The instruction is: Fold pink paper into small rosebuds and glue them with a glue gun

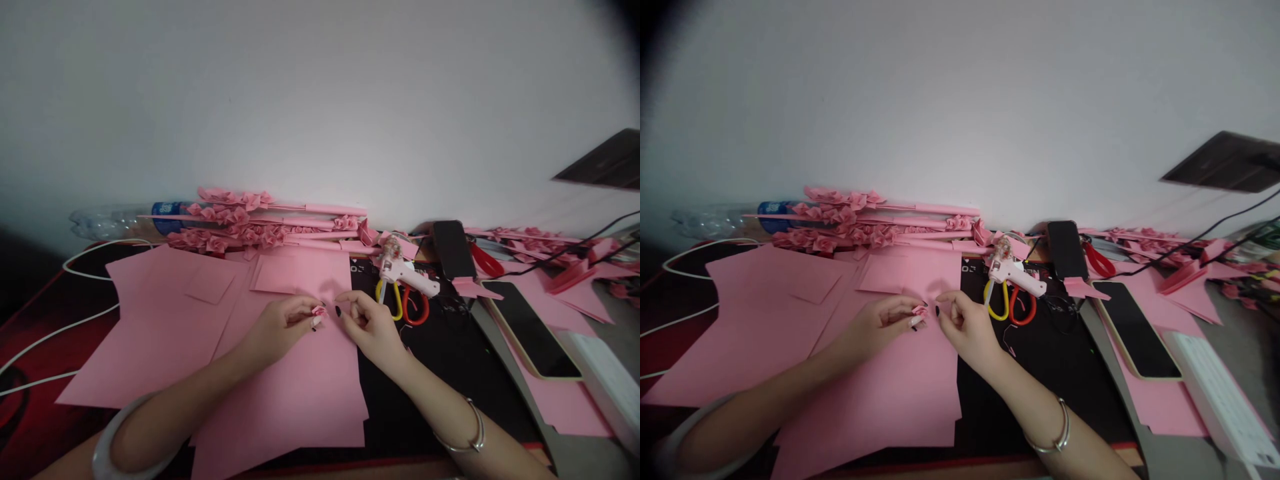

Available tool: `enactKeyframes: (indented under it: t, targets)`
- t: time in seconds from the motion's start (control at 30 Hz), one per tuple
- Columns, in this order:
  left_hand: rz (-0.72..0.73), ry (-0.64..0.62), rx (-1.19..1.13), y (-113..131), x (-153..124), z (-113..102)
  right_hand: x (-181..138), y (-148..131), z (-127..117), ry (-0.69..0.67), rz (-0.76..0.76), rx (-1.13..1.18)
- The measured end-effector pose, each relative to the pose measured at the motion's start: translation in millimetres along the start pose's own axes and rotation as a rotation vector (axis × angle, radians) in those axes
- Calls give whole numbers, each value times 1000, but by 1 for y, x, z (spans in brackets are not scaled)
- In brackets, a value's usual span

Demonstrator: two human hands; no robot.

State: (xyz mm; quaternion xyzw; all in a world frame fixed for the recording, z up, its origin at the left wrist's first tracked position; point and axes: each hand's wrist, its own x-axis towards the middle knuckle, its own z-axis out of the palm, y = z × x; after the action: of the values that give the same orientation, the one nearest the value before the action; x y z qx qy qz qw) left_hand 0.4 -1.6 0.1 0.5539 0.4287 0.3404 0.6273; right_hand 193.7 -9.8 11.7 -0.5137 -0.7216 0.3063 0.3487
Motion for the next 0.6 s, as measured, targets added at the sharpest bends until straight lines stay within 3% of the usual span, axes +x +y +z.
enactKeyframes:
  t: [0.6]
  targets:
    - [-35, 10, -18, 4, 0, 0, -3, 4, -2, -43, 40, 7]
